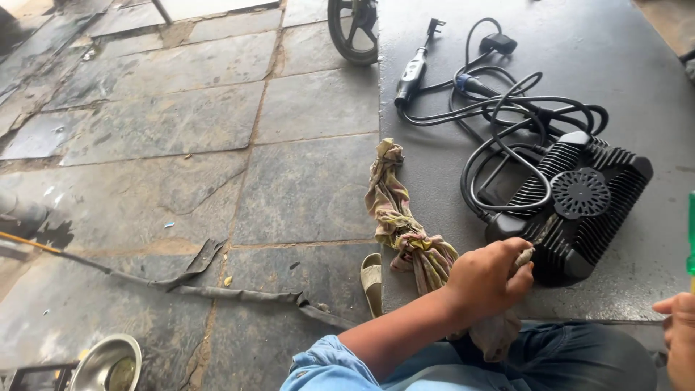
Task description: Cleaning and inspecting a black finned electronic component, likely a battery charger, using a cloth and a screwdriver.
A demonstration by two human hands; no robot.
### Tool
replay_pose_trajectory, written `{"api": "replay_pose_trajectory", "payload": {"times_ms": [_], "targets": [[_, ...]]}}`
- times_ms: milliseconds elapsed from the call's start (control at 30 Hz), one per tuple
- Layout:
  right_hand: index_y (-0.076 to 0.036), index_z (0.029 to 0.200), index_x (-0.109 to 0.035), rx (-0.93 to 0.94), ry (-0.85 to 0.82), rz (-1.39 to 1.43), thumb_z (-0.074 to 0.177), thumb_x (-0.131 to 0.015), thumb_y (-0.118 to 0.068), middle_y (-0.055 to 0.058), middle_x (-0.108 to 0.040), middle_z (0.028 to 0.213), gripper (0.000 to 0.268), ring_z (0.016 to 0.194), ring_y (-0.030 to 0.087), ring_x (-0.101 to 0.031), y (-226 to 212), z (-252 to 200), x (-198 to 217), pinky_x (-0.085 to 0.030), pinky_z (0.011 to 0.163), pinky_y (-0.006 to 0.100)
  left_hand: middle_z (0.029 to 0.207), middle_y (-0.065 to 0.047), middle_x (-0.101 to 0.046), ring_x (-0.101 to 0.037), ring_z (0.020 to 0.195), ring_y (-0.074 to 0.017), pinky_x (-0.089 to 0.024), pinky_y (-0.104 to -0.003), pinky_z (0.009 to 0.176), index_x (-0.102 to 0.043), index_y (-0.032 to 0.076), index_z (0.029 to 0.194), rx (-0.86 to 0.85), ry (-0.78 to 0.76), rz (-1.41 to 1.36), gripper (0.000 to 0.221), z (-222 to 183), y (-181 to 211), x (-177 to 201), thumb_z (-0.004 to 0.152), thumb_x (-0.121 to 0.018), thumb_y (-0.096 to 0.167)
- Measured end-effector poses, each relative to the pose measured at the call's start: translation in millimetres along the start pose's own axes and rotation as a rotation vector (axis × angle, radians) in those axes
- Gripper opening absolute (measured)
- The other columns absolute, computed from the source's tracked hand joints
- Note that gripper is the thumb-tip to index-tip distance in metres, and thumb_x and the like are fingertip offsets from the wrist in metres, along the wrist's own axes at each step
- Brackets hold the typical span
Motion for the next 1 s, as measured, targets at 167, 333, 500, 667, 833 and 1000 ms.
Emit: {"api": "replay_pose_trajectory", "payload": {"times_ms": [167,333,500,667,833,1000], "targets": [[0.001,0.098,-0.061,-0.044,-0.094,0.182,0.117,-0.049,-0.039,0.0,-0.041,0.058,0.046,0.048,0.006,-0.036,-55,-27,-31,-0.026,0.047,0.024,0.097,-0.009,-0.072,-0.072,0.078,-0.0232,-0.058,-0.035,0.071,-0.065,0.011,0.13,0.062,-0.041,-0.015,0.032,3,-3,4,0.102,-0.067,0.025],[0.006,0.095,-0.064,-0.005,-0.168,0.185,0.118,-0.053,-0.033,0.005,-0.047,0.058,0.047,0.048,0.009,-0.043,-101,-53,-49,-0.033,0.048,0.025,0.095,-0.01,-0.073,-0.071,0.072,-0.0219,-0.059,-0.035,0.067,-0.062,0.005,0.115,0.371,0.002,-0.181,0.032,9,-15,9,0.094,-0.071,0.026],[0.009,0.095,-0.066,-0.117,-0.174,0.169,0.117,-0.053,-0.028,0.009,-0.05,0.06,0.045,0.054,0.013,-0.046,-99,-65,-57,-0.036,0.048,0.027,0.085,-0.009,-0.071,-0.071,0.071,-0.0242,-0.056,-0.034,0.066,-0.068,0.007,0.095,-0.086,-0.046,0.14,0.016,-6,-6,-13,0.1,-0.072,0.022],[0.01,0.098,-0.066,-0.156,-0.179,0.102,0.117,-0.054,-0.027,0.011,-0.05,0.059,0.043,0.053,0.014,-0.047,-100,-69,-59,-0.037,0.047,0.028,0.082,-0.008,-0.071,-0.071,0.071,-0.0233,-0.055,-0.033,0.066,-0.068,0.007,0.1,-0.093,0.077,0.105,0.013,3,0,10,0.101,-0.071,0.02],[0.012,0.095,-0.066,-0.177,-0.169,0.087,0.117,-0.054,-0.026,0.012,-0.05,0.059,0.045,0.052,0.015,-0.047,-89,-68,-51,-0.036,0.046,0.029,0.085,-0.009,-0.07,-0.071,0.073,-0.024,-0.055,-0.034,0.065,-0.066,0.005,0.103,-0.059,0.155,0.114,0.014,2,-4,10,0.101,-0.069,0.019],[0.012,0.095,-0.065,-0.204,-0.161,0.125,0.118,-0.055,-0.027,0.012,-0.049,0.06,0.046,0.052,0.015,-0.047,-82,-68,-50,-0.035,0.047,0.028,0.08,-0.008,-0.065,-0.067,0.066,-0.0253,-0.052,-0.036,0.061,-0.061,0.008,0.092,-0.103,0.014,0.261,0.016,-5,-6,-10,0.099,-0.07,0.02]]}}
Point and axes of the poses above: each hand's wrist, its own z-axis towards the middle knuckle, its own x-axis out of the back of the hand, y = z × x, the point moved 5 cm from there along z, towards the middle knuckle
